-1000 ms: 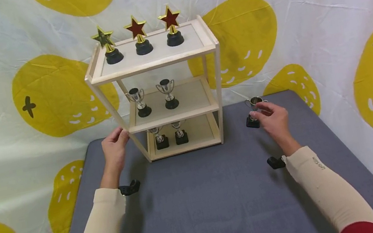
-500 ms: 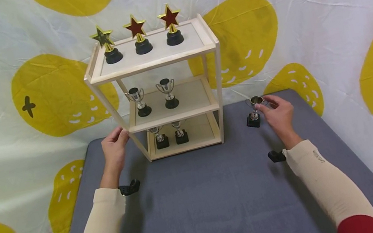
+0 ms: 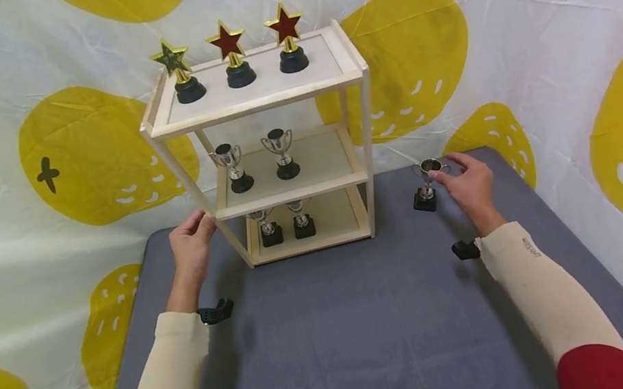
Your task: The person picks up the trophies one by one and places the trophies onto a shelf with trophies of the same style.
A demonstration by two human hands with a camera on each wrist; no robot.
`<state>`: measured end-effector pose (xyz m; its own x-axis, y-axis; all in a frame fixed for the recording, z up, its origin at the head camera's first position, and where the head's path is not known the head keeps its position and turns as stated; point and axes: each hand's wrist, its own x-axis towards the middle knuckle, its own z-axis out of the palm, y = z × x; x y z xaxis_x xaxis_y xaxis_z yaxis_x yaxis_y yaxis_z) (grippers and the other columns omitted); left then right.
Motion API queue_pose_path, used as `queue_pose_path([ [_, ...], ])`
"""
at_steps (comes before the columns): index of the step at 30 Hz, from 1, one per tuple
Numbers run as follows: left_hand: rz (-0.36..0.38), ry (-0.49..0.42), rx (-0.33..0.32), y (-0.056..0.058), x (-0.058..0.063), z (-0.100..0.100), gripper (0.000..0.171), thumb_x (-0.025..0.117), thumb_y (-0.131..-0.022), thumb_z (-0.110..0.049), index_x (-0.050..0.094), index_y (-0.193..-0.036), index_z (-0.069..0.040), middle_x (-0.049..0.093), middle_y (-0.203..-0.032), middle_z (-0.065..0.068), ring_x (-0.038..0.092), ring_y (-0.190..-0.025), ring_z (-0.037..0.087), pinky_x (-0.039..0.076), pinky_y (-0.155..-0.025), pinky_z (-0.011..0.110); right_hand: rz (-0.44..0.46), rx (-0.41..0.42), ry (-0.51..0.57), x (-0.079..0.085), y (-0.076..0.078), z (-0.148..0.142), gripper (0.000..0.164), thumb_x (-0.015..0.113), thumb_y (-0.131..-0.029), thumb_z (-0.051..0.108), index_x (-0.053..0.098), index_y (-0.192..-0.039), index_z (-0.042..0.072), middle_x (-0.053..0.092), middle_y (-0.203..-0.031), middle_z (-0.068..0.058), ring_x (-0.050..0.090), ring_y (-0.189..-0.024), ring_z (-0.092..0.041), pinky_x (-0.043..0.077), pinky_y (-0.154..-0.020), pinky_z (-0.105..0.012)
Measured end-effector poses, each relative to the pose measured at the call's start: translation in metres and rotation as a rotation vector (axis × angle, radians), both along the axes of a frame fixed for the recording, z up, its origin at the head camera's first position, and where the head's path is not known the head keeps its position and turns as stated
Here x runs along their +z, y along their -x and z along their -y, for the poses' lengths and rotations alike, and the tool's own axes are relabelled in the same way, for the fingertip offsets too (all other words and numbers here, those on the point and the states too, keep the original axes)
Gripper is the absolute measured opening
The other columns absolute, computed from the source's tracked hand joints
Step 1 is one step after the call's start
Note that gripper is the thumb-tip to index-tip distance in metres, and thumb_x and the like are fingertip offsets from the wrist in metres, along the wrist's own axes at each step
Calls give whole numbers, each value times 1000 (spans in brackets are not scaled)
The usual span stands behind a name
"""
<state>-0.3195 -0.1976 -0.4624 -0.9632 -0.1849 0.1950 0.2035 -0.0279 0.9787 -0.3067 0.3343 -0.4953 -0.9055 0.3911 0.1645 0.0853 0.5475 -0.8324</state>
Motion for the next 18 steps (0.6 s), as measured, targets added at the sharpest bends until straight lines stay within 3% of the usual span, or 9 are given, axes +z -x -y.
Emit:
queue_pose_path([
  [5,-1,-4,11,1,0,-1,37,70,-91,-16,67,-121,5,70,-99,-8,68,-92,4,58,-86,17,70,68,-26,-2,11,-7,77,73,-83,54,52,-143,12,50,-147,-17,47,-133,-40,44,-105,-57],
  [9,-8,6,6,0,0,-1,37,70,-92,-16,67,-122,4,70,-101,-7,68,-94,5,58,-86,17,89,101,-33,-6,20,-8,76,74,-81,55,55,-142,14,55,-143,-16,51,-127,-32,48,-91,-36],
  [13,-21,18,1,-2,0,-1,35,69,-92,-16,68,-122,3,70,-100,-9,68,-93,5,58,-87,17,85,119,-50,-9,27,-7,72,76,-80,55,61,-136,13,65,-124,-10,57,-103,-20,45,-72,-18],
  [18,-18,44,5,-2,0,0,36,69,-93,-18,67,-124,1,70,-100,-11,68,-92,3,58,-87,17,94,100,-14,-11,31,-4,69,77,-78,56,65,-131,14,63,-97,10,55,-79,-5,46,-62,-14],
])
